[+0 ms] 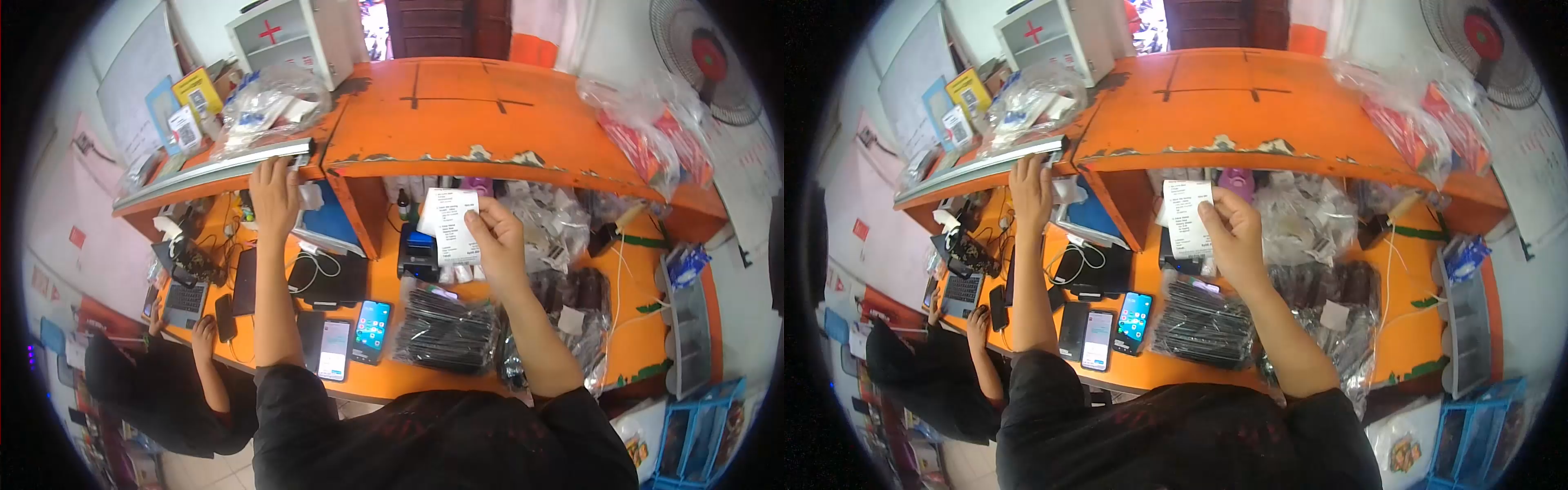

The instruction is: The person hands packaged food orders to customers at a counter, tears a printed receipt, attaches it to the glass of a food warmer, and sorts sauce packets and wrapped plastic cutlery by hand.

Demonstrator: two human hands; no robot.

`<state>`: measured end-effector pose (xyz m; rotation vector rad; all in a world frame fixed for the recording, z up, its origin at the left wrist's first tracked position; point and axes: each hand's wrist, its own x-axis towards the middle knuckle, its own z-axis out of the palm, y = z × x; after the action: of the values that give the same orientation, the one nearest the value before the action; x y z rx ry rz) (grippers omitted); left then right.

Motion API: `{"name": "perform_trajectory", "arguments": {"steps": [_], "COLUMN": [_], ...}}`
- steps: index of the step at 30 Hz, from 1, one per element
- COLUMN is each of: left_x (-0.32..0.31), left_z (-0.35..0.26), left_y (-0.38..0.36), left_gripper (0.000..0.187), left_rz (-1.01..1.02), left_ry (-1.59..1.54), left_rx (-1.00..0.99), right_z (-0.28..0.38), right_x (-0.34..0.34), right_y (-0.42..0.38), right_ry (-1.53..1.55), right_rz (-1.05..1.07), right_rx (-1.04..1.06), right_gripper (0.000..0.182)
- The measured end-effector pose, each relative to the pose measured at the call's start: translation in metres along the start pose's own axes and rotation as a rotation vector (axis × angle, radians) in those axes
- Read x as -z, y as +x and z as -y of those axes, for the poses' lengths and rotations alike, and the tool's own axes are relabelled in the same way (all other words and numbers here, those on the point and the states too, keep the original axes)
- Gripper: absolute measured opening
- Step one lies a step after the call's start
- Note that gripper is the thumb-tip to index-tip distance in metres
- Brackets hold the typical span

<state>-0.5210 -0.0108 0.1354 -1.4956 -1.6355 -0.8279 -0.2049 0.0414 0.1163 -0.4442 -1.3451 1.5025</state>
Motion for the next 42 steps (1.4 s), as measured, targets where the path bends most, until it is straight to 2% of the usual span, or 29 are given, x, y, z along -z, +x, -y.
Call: {"name": "perform_trajectory", "arguments": {"steps": [3, 5, 7, 9, 10, 12, 13, 15, 17, 18, 19, 21, 23, 24, 25, 28, 30, 33, 35, 40, 42], "left_x": [-0.001, -0.001, 0.002, 0.003, 0.004, 0.009, 0.013, 0.023, 0.030, 0.022, 0.023, 0.014, 0.020, 0.020, 0.024, 0.040, 0.063, 0.119, 0.172, 0.339, 0.419], "left_z": [0.002, 0.004, -0.002, 0.001, -0.003, -0.018, -0.031, -0.069, -0.119, -0.141, -0.171, -0.240, -0.287, -0.310, -0.334, -0.395, -0.434, -0.493, -0.528, -0.594, -0.605], "left_y": [-0.003, -0.005, -0.005, -0.004, -0.005, -0.003, -0.003, -0.008, -0.026, -0.035, -0.038, -0.053, -0.029, -0.023, -0.021, -0.024, -0.031, -0.057, -0.078, -0.169, -0.216], "left_gripper": [0.021, 0.023, 0.025, 0.027, 0.027, 0.029, 0.029, 0.031, 0.040, 0.061, 0.065, 0.065, 0.062, 0.051, 0.050, 0.049, 0.048, 0.048, 0.048, 0.047, 0.047], "left_rz": [0.001, -0.045, -0.074, 0.055, 0.056, -0.042, -0.043, -0.221, 0.187, 0.504, 0.891, 0.995, 1.145, 1.175, 1.180, 1.372, 1.515, 1.842, 2.098, 2.698, 2.941], "left_ry": [-0.027, 0.068, 0.120, 0.116, 0.112, 0.292, 0.281, -0.044, -0.995, -1.241, -1.504, -1.910, -2.432, -2.650, -2.691, -2.825, -2.977, -3.075, -3.089, -2.871, -2.713], "left_rx": [0.018, -0.070, -0.021, -0.006, -0.009, -0.006, -0.014, 0.151, 0.319, 0.171, 0.138, 0.540, 0.465, 0.436, 0.512, 0.450, 0.220, 0.167, 0.069, -0.389, -0.537], "right_z": [0.004, 0.005, 0.005, 0.006, 0.008, 0.011, 0.015, 0.019, 0.021, 0.023, 0.027, 0.041, 0.058, 0.059, 0.065, 0.089, 0.107, 0.125, 0.140, 0.161, 0.171], "right_x": [0.008, 0.009, 0.012, 0.016, 0.017, 0.018, 0.018, 0.019, 0.021, 0.021, 0.022, 0.026, 0.028, 0.038, 0.041, 0.039, 0.033, 0.016, -0.002, -0.069, -0.110], "right_y": [-0.008, -0.011, -0.014, -0.019, -0.022, -0.028, -0.033, -0.043, -0.057, -0.066, -0.077, -0.101, -0.133, -0.150, -0.168, -0.224, -0.266, -0.342, -0.391, -0.536, -0.602], "right_ry": [-0.070, -0.053, -0.078, -0.104, -0.128, -0.154, -0.146, -0.144, -0.138, -0.147, -0.169, -0.224, -0.228, -0.306, -0.344, -0.319, -0.395, -0.464, -0.484, -0.680, -0.728], "right_rz": [-0.041, -0.065, -0.075, -0.084, -0.088, -0.103, -0.096, -0.112, -0.156, -0.191, -0.207, -0.280, -0.363, -0.441, -0.511, -0.730, -0.855, -1.039, -1.210, -1.593, -1.764], "right_rx": [0.055, 0.116, 0.138, 0.154, 0.144, 0.142, 0.133, 0.128, 0.155, 0.158, 0.126, 0.105, 0.061, 0.055, 0.056, 0.084, 0.061, 0.073, 0.151, 0.357, 0.299], "right_gripper": [0.016, 0.017, 0.017, 0.017, 0.017, 0.017, 0.018, 0.018, 0.018, 0.018, 0.018, 0.019, 0.024, 0.036, 0.036, 0.049, 0.049, 0.052, 0.052, 0.052, 0.051]}}
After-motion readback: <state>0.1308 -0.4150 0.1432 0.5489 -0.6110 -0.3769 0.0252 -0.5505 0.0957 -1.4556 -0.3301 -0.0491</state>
